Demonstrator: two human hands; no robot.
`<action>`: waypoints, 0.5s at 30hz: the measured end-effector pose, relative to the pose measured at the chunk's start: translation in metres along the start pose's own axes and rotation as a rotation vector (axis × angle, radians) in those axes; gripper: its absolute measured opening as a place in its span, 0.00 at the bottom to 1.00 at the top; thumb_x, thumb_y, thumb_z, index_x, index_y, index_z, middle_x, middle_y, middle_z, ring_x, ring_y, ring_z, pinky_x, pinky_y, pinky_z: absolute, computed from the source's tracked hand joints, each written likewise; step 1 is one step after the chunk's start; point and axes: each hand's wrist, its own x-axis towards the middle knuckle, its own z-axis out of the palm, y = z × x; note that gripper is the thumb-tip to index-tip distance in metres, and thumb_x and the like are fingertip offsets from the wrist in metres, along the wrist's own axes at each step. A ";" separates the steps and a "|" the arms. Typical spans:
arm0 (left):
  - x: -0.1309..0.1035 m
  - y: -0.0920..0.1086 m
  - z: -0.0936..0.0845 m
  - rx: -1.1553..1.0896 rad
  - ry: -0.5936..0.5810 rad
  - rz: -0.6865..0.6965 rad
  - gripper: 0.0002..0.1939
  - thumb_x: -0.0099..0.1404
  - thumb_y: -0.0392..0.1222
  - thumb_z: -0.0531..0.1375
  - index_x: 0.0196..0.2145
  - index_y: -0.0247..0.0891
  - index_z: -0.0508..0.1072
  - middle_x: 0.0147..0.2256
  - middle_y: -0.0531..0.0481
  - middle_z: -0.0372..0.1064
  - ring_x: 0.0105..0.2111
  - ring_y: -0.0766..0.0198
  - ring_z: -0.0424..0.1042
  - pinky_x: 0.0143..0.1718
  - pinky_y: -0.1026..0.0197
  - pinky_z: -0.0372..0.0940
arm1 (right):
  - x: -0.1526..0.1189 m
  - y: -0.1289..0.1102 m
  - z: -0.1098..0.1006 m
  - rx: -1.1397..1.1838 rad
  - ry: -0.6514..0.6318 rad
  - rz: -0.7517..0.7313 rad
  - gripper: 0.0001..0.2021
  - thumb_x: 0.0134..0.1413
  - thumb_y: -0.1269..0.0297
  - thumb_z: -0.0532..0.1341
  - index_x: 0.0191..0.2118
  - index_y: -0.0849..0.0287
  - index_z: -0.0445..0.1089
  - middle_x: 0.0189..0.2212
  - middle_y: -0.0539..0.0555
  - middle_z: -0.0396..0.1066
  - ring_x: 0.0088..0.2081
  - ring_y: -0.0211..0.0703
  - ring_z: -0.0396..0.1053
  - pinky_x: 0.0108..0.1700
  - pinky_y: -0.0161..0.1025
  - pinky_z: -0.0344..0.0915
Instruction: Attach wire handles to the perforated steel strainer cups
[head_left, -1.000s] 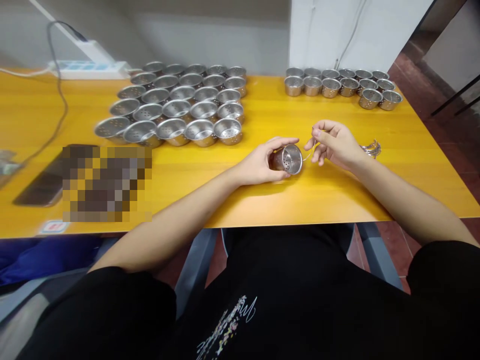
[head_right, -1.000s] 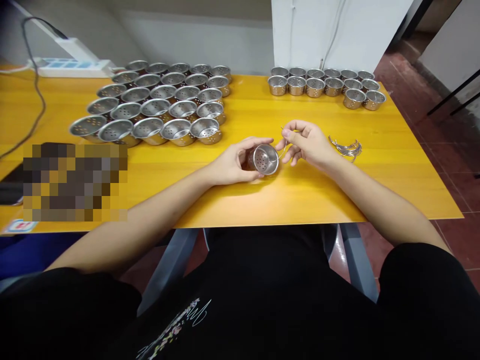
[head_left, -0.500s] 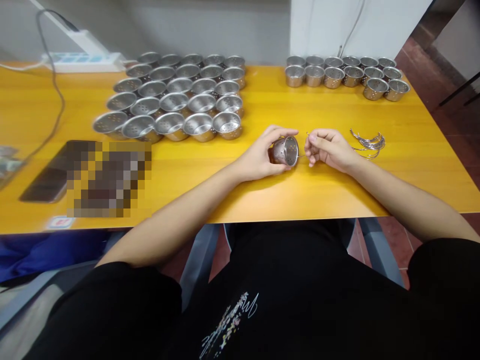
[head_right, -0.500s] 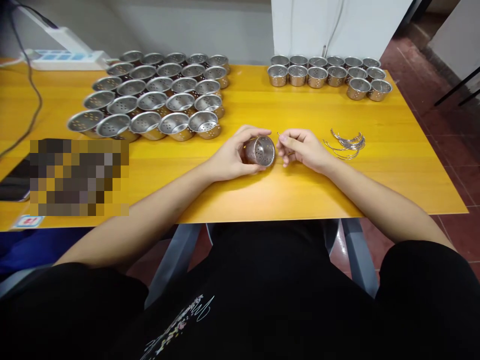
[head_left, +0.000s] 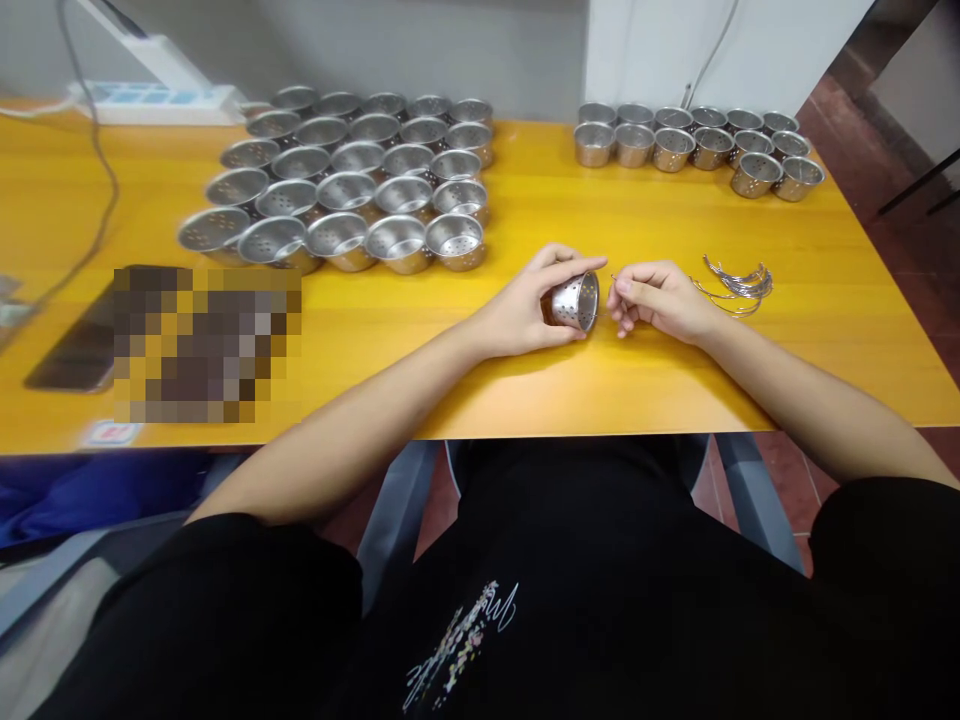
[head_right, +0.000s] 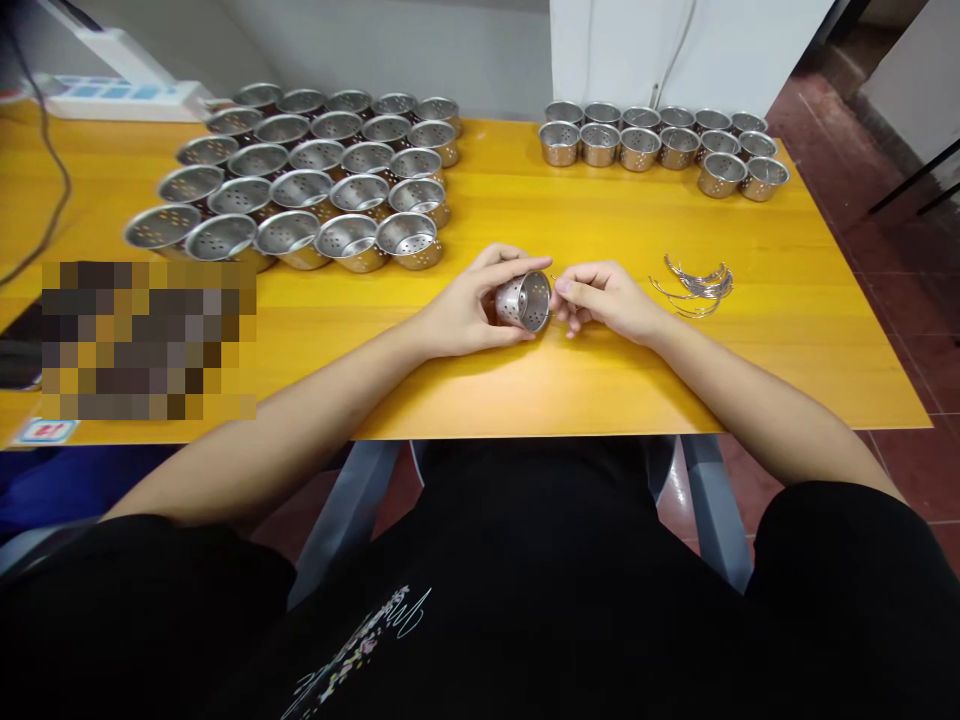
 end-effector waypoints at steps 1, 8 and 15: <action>0.000 -0.001 0.000 0.007 -0.003 0.013 0.61 0.64 0.76 0.87 0.85 0.50 0.80 0.69 0.37 0.76 0.73 0.34 0.78 0.88 0.28 0.70 | 0.001 0.002 -0.001 0.010 -0.018 -0.011 0.37 0.57 0.24 0.91 0.35 0.56 0.84 0.30 0.51 0.83 0.25 0.36 0.77 0.33 0.36 0.86; 0.000 -0.005 -0.001 0.038 -0.002 0.068 0.60 0.68 0.80 0.85 0.86 0.50 0.79 0.70 0.35 0.79 0.71 0.35 0.80 0.85 0.26 0.72 | 0.003 0.009 -0.008 0.044 -0.059 -0.049 0.35 0.63 0.29 0.90 0.37 0.59 0.85 0.31 0.53 0.85 0.26 0.35 0.78 0.33 0.34 0.85; 0.002 -0.007 0.000 0.039 0.003 0.085 0.62 0.66 0.82 0.85 0.86 0.49 0.79 0.67 0.36 0.81 0.69 0.35 0.82 0.83 0.25 0.73 | 0.003 0.009 -0.012 -0.017 -0.097 -0.072 0.35 0.66 0.28 0.89 0.39 0.59 0.84 0.33 0.54 0.87 0.28 0.37 0.82 0.33 0.32 0.81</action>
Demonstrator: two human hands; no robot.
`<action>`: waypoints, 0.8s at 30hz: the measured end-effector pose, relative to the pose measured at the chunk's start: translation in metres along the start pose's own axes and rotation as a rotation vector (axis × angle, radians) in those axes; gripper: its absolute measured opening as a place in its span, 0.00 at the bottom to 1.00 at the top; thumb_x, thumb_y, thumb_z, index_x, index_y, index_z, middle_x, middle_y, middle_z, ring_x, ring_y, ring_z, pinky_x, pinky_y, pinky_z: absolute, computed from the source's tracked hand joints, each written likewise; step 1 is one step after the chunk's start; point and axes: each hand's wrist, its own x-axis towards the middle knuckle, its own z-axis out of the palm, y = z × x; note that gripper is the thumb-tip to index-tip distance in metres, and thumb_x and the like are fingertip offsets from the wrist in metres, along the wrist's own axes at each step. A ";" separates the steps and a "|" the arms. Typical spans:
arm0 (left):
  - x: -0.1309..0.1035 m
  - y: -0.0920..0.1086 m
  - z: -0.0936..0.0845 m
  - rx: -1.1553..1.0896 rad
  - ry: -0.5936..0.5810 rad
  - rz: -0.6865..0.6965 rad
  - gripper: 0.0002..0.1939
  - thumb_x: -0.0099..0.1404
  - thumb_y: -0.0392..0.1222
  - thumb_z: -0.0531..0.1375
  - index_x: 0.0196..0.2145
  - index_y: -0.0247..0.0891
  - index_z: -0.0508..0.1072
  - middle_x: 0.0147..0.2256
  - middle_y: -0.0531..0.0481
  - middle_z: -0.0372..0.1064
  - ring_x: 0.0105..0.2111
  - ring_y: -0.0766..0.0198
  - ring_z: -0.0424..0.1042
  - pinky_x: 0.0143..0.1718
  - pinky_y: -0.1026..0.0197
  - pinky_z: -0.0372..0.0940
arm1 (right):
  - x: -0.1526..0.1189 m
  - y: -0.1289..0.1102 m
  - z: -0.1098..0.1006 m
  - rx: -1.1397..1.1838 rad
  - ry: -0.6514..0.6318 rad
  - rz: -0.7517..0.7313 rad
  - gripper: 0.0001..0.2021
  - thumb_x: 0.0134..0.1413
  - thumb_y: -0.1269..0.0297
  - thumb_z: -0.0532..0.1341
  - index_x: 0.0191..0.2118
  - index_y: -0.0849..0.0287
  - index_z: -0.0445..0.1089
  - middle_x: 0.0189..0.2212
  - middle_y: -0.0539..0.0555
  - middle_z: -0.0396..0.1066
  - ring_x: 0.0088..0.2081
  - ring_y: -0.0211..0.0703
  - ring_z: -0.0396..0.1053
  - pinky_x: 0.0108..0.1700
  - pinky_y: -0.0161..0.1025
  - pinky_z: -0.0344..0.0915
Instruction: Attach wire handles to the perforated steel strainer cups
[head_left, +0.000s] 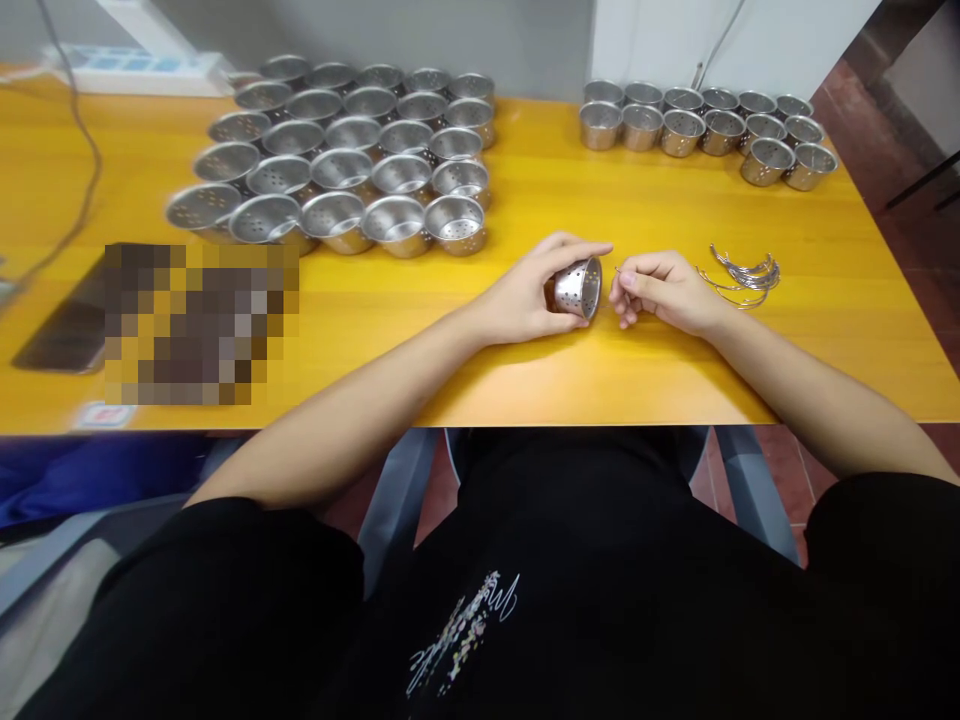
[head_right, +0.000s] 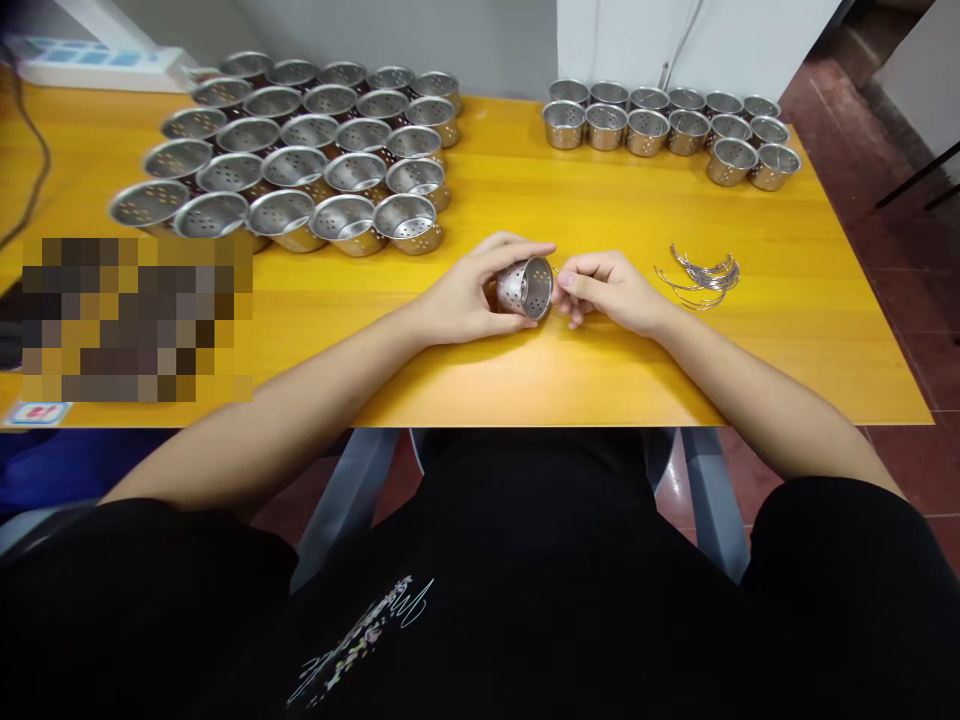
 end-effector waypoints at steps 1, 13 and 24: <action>0.000 0.000 0.000 -0.001 0.003 0.005 0.62 0.66 0.83 0.85 0.86 0.49 0.79 0.67 0.35 0.82 0.69 0.35 0.82 0.84 0.25 0.73 | 0.000 0.000 0.000 -0.017 -0.001 0.004 0.36 0.66 0.27 0.89 0.39 0.59 0.84 0.34 0.54 0.87 0.28 0.37 0.82 0.33 0.32 0.81; 0.001 0.005 0.006 -0.045 -0.024 0.021 0.58 0.67 0.83 0.84 0.82 0.48 0.82 0.69 0.34 0.79 0.71 0.34 0.81 0.84 0.24 0.74 | 0.002 -0.007 -0.003 -0.173 -0.178 -0.012 0.37 0.79 0.30 0.81 0.32 0.59 0.78 0.32 0.55 0.84 0.28 0.36 0.79 0.35 0.31 0.76; -0.001 0.010 0.011 -0.126 -0.076 0.034 0.50 0.70 0.70 0.84 0.77 0.46 0.75 0.72 0.33 0.81 0.67 0.39 0.84 0.77 0.35 0.78 | 0.003 -0.015 0.006 -0.350 -0.192 -0.038 0.40 0.82 0.29 0.78 0.28 0.58 0.74 0.21 0.46 0.68 0.24 0.33 0.62 0.29 0.35 0.57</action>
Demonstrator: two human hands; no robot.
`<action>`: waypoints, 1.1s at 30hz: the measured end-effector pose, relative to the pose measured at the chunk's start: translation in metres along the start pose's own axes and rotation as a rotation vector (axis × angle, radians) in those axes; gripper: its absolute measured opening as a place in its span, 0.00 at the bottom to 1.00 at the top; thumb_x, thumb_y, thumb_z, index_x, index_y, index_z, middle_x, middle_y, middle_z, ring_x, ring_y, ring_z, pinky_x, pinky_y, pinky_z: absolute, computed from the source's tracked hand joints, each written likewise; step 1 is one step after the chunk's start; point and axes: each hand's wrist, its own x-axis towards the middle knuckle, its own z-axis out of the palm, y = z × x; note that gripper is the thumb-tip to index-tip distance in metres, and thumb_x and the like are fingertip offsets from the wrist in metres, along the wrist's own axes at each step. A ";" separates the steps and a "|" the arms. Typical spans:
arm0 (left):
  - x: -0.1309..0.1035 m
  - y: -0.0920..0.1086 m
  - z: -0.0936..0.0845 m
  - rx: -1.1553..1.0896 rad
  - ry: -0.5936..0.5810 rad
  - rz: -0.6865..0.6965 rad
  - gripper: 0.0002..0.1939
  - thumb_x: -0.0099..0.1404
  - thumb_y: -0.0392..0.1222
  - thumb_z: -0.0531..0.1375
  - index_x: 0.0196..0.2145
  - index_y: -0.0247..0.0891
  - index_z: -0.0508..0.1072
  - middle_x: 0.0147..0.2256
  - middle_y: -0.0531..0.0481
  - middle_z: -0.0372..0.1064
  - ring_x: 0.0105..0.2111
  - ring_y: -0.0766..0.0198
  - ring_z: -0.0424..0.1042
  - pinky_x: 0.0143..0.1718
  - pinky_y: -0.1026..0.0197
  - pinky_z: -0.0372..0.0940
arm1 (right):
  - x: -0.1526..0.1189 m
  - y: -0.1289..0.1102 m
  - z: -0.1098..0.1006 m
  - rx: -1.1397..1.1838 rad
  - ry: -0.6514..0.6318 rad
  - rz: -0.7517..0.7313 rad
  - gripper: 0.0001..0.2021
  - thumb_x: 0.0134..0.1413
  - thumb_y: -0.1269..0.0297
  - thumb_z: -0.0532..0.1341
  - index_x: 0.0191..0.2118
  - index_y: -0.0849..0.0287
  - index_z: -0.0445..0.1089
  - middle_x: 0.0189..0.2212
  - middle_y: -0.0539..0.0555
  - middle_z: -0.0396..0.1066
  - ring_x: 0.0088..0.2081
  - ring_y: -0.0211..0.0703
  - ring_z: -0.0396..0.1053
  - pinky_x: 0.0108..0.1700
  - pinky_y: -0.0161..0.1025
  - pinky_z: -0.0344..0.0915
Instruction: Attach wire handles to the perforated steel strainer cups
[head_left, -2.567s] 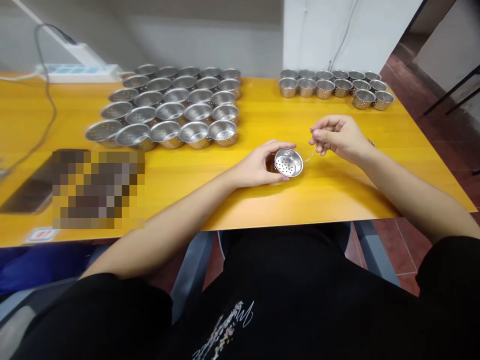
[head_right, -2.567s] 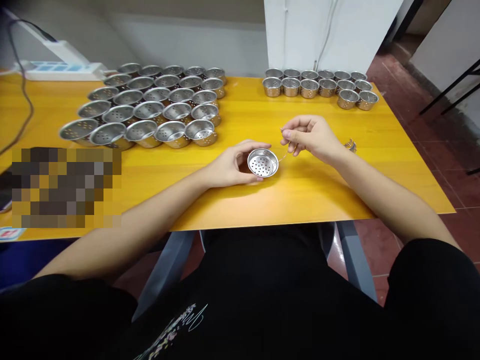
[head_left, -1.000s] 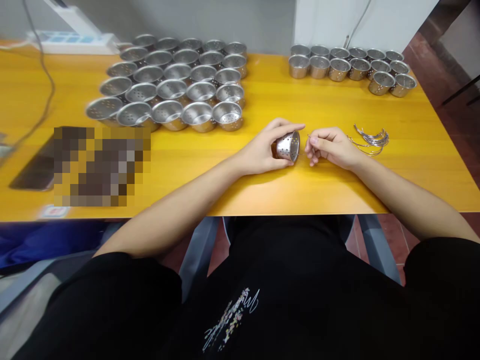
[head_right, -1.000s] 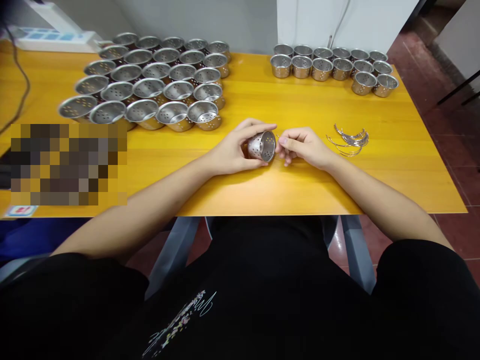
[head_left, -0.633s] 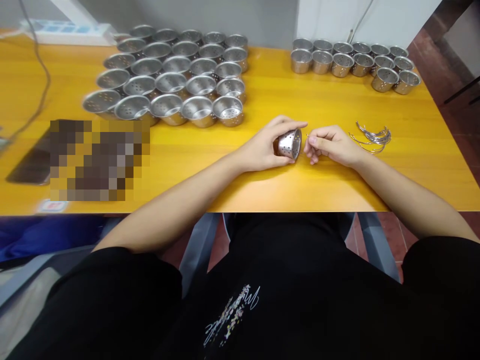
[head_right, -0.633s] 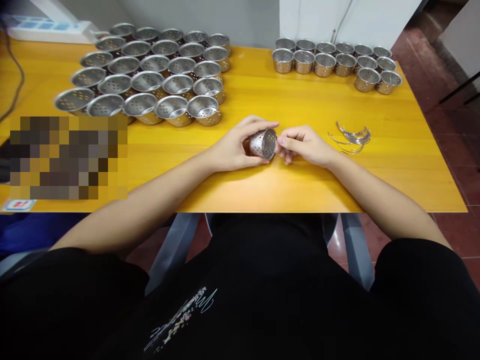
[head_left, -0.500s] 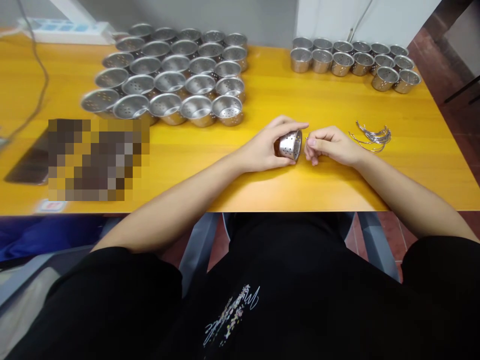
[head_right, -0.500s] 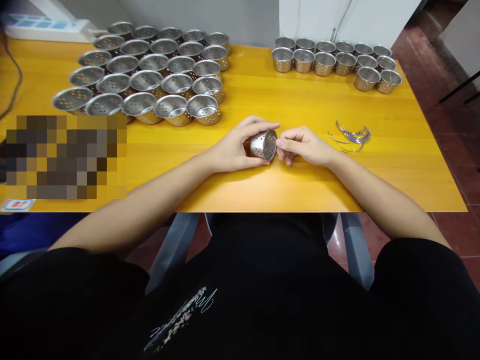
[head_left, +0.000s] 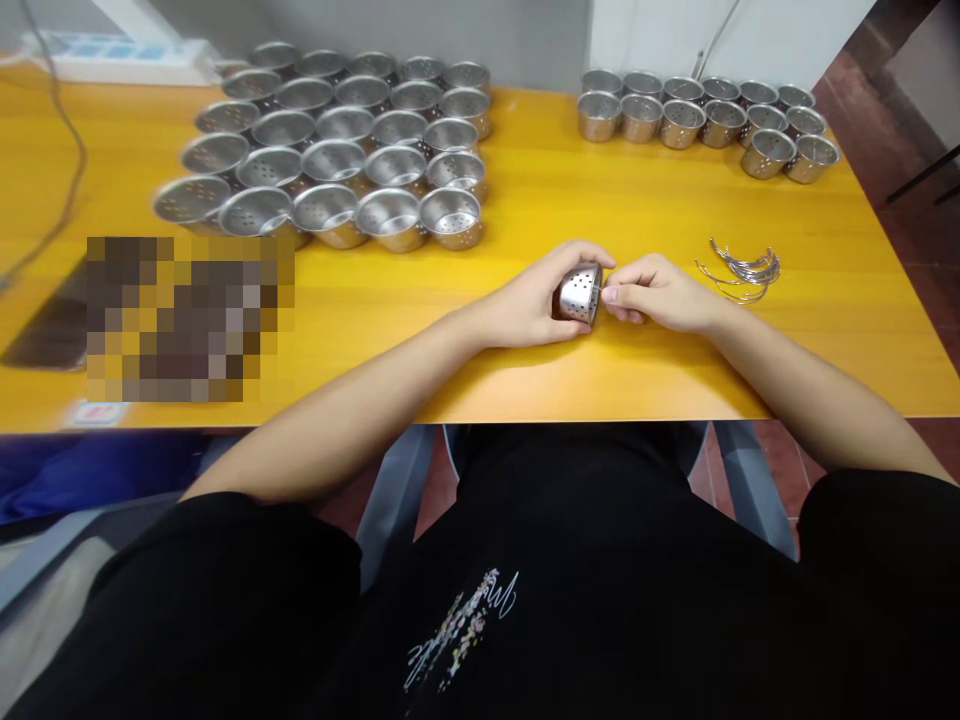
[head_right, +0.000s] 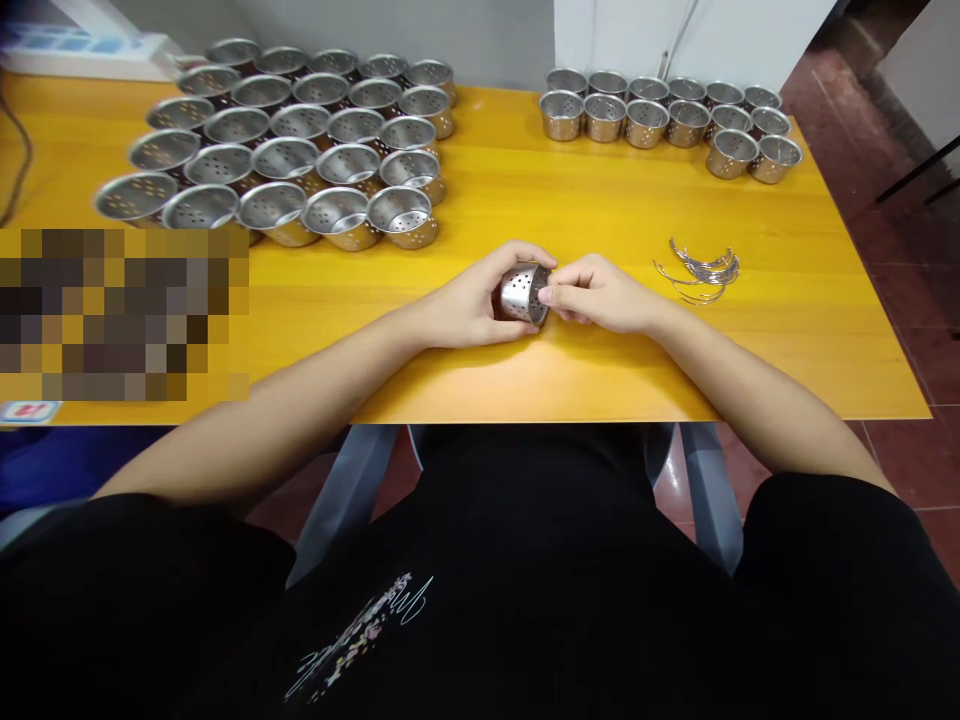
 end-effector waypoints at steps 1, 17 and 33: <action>0.000 0.001 0.001 -0.015 -0.004 0.003 0.50 0.69 0.71 0.85 0.76 0.46 0.75 0.71 0.33 0.80 0.66 0.40 0.84 0.75 0.37 0.79 | 0.000 -0.001 0.000 -0.009 -0.003 -0.002 0.39 0.83 0.30 0.77 0.27 0.57 0.73 0.21 0.46 0.66 0.24 0.33 0.60 0.29 0.35 0.55; 0.009 0.012 0.016 -0.137 0.080 -0.085 0.42 0.74 0.81 0.81 0.64 0.49 0.75 0.50 0.46 0.80 0.43 0.56 0.81 0.46 0.53 0.80 | 0.004 -0.007 0.004 -0.023 0.006 0.058 0.36 0.87 0.41 0.74 0.26 0.55 0.70 0.20 0.46 0.63 0.24 0.34 0.55 0.30 0.39 0.50; 0.009 0.007 0.004 0.020 0.133 -0.068 0.50 0.70 0.86 0.80 0.73 0.48 0.83 0.70 0.34 0.83 0.75 0.32 0.81 0.85 0.26 0.72 | 0.001 0.014 0.003 0.099 0.078 0.048 0.40 0.67 0.19 0.83 0.39 0.57 0.83 0.30 0.52 0.82 0.28 0.36 0.74 0.31 0.33 0.73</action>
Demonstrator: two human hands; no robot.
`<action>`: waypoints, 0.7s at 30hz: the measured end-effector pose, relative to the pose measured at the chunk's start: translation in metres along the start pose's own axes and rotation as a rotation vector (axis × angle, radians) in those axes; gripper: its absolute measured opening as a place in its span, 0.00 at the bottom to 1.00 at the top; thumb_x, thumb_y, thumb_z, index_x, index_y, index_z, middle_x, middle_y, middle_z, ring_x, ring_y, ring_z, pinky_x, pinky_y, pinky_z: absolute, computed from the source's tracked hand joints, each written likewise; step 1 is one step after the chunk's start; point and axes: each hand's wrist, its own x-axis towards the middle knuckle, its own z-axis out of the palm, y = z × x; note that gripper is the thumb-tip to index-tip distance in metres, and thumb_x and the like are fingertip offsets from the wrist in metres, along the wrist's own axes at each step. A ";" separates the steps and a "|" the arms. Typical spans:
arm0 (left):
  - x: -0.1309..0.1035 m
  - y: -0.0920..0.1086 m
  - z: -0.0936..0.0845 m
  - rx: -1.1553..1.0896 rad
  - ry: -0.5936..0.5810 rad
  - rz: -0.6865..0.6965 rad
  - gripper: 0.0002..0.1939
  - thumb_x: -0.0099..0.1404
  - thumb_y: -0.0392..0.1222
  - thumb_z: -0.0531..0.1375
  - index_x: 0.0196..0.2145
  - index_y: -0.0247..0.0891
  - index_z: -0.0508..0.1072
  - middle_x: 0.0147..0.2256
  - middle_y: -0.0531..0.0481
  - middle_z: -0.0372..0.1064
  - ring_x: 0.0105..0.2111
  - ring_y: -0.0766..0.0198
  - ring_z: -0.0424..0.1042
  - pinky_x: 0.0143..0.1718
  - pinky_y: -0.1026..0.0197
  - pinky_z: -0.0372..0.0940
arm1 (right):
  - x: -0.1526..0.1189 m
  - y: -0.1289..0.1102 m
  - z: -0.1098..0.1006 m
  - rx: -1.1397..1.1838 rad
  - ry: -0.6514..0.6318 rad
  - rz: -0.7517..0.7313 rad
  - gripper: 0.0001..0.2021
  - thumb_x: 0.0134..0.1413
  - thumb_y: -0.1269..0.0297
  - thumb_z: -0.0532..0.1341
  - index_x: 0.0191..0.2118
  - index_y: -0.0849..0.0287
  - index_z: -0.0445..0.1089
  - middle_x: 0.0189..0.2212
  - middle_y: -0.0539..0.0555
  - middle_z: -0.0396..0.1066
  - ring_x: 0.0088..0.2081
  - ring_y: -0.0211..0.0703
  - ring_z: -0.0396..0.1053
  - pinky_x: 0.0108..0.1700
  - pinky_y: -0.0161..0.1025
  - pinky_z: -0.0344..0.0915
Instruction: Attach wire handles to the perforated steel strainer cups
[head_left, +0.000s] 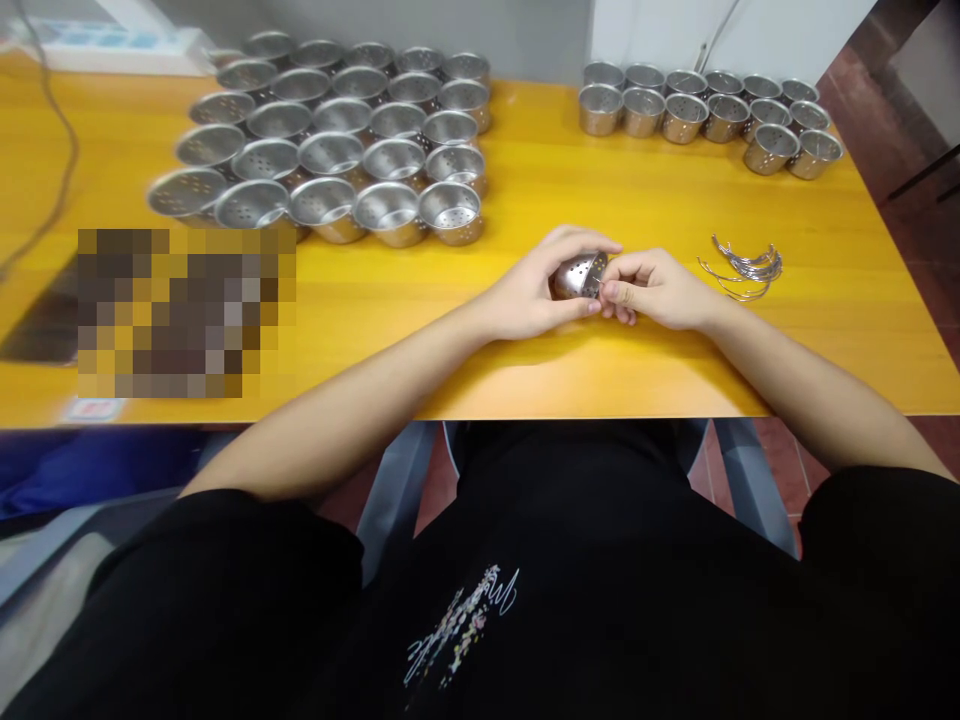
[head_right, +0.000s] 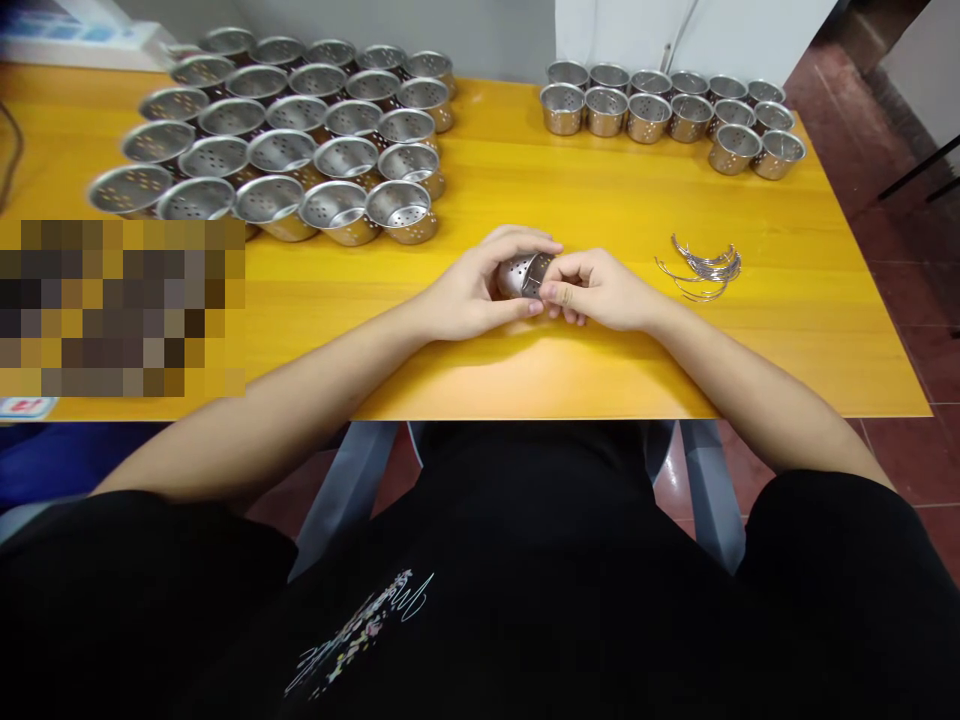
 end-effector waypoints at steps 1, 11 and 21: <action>-0.001 -0.002 -0.001 0.002 -0.001 -0.006 0.50 0.71 0.86 0.79 0.74 0.48 0.83 0.71 0.34 0.83 0.75 0.32 0.81 0.85 0.27 0.71 | 0.000 0.000 0.001 0.016 0.017 0.011 0.40 0.65 0.19 0.85 0.40 0.57 0.83 0.31 0.53 0.84 0.28 0.37 0.76 0.31 0.33 0.75; -0.001 -0.007 0.003 -0.108 -0.018 -0.002 0.46 0.74 0.85 0.76 0.70 0.48 0.81 0.65 0.36 0.83 0.68 0.37 0.83 0.76 0.37 0.80 | 0.000 -0.006 0.010 -0.006 0.055 0.052 0.39 0.65 0.19 0.85 0.38 0.56 0.83 0.30 0.53 0.84 0.29 0.39 0.78 0.32 0.34 0.78; 0.002 -0.008 0.016 -0.085 0.079 0.002 0.44 0.80 0.91 0.66 0.63 0.47 0.80 0.61 0.36 0.83 0.63 0.41 0.83 0.74 0.37 0.81 | -0.002 -0.008 0.015 -0.021 0.053 0.040 0.39 0.70 0.19 0.81 0.38 0.56 0.82 0.32 0.54 0.82 0.31 0.39 0.78 0.33 0.34 0.79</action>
